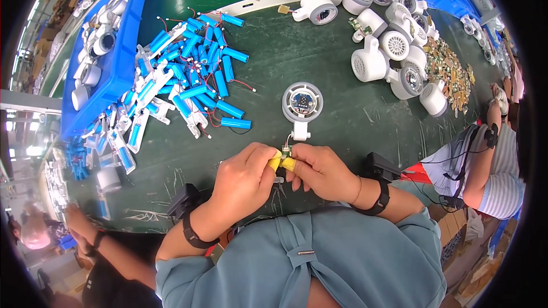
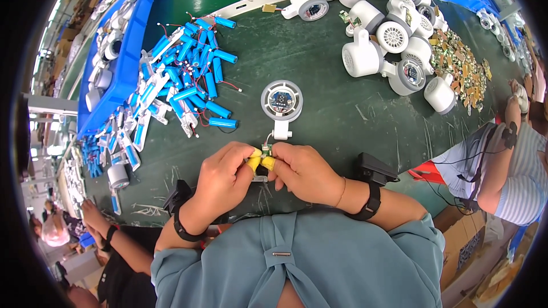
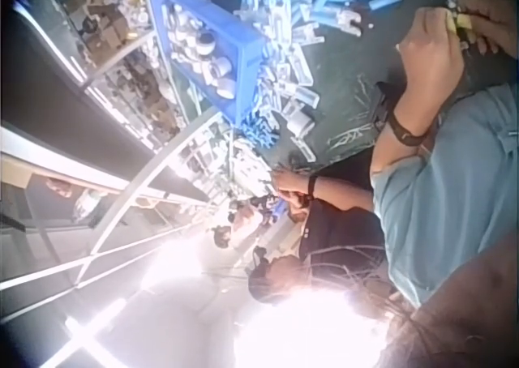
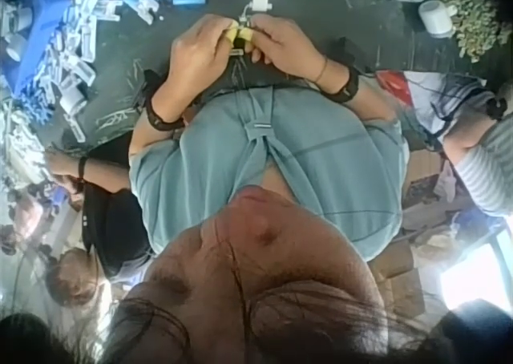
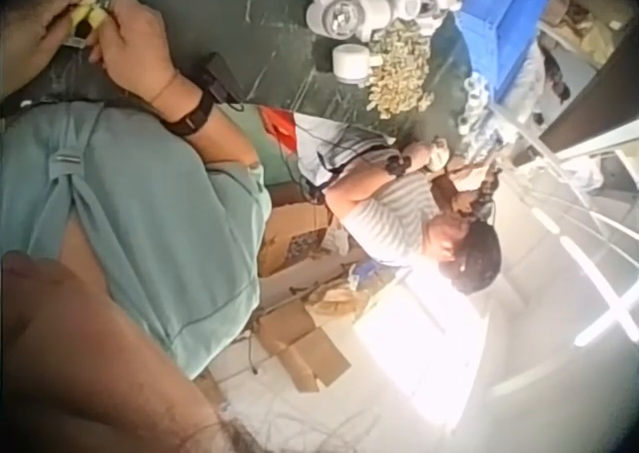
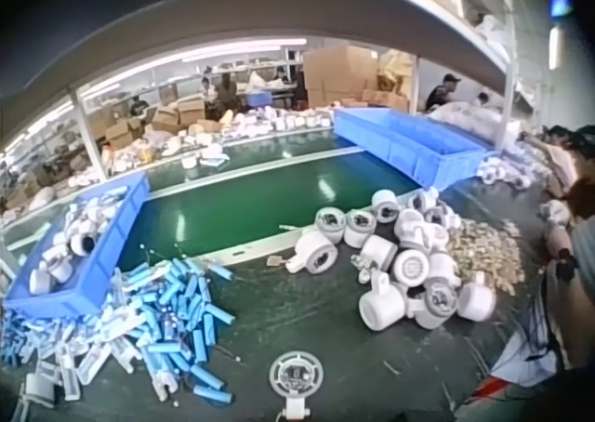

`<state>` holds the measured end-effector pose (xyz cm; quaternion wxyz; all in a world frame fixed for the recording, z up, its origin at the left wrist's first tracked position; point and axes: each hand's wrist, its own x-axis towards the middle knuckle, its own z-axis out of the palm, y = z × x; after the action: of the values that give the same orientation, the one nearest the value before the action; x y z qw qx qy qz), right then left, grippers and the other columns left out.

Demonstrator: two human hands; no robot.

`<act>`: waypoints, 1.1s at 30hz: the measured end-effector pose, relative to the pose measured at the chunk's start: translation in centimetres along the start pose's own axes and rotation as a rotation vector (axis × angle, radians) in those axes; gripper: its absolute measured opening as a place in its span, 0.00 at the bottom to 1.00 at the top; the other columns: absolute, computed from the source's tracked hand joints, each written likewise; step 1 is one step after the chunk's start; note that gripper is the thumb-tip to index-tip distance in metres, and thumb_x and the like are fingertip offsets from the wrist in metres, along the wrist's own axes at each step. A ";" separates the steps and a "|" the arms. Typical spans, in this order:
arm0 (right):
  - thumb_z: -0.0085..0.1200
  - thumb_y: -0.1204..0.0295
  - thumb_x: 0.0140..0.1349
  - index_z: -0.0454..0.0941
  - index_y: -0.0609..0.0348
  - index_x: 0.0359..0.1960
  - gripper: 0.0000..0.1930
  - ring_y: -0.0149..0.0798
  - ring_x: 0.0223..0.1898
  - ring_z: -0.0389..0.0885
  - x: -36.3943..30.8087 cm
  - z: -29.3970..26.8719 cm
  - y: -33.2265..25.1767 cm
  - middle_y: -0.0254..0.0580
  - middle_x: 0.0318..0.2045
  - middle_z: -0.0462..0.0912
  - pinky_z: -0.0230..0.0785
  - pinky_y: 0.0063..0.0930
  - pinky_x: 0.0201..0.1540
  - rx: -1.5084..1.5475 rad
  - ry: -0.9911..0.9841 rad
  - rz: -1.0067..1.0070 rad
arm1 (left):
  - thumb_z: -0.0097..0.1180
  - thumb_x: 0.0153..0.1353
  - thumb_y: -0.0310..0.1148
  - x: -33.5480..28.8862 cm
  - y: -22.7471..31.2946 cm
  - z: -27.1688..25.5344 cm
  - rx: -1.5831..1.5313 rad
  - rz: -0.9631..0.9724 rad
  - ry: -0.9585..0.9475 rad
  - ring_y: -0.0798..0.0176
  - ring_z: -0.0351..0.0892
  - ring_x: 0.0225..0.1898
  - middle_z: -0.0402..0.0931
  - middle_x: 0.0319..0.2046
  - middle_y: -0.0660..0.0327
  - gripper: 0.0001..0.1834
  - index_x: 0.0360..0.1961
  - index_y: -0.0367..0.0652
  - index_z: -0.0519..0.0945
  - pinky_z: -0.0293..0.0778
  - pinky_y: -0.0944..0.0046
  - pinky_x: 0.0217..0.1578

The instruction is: The person assembles electronic devices by connecting a circuit board to a white plastic housing and then fitting the housing onto a base plate containing a blue battery. They repeat this process for multiple units, handling the housing, circuit board, and base plate for each assembly.

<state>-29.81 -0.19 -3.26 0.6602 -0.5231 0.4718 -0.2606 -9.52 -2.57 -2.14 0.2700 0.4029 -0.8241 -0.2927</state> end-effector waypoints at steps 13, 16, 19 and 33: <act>0.41 0.74 0.73 0.74 0.62 0.40 0.08 0.24 0.28 0.80 0.0 -0.2 -0.3 0.34 0.30 0.81 0.72 0.18 0.27 0.045 -0.029 0.042 | 0.53 0.53 0.13 0.1 -0.4 0.1 -0.169 -0.047 0.034 0.57 0.80 0.27 0.80 0.35 0.53 0.13 0.41 0.34 0.77 0.76 0.65 0.28; 0.41 0.74 0.73 0.74 0.62 0.40 0.08 0.24 0.28 0.80 0.0 -0.2 -0.1 0.34 0.30 0.81 0.72 0.18 0.27 0.051 -0.029 0.044 | 0.53 0.53 0.13 0.1 -0.3 0.1 -0.079 0.005 0.034 0.55 0.81 0.28 0.81 0.36 0.53 0.13 0.41 0.34 0.77 0.77 0.62 0.29; 0.41 0.74 0.73 0.74 0.62 0.40 0.08 0.24 0.27 0.80 0.0 -0.2 -0.2 0.34 0.30 0.81 0.72 0.18 0.27 0.059 -0.018 0.051 | 0.55 0.53 0.13 0.3 -0.2 0.0 0.011 0.064 0.026 0.53 0.82 0.30 0.81 0.37 0.53 0.14 0.41 0.35 0.78 0.78 0.60 0.29; 0.42 0.75 0.72 0.73 0.63 0.38 0.07 0.25 0.27 0.81 0.1 0.4 0.4 0.35 0.29 0.81 0.73 0.19 0.26 0.018 0.064 -0.006 | 0.57 0.54 0.15 0.0 -0.5 0.6 -0.094 -0.002 0.065 0.54 0.82 0.29 0.80 0.34 0.51 0.13 0.43 0.34 0.78 0.77 0.62 0.29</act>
<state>-29.49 0.00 -3.69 0.6487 -0.5099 0.4886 -0.2837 -9.67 -2.65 -2.92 0.3152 0.3998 -0.7999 -0.3179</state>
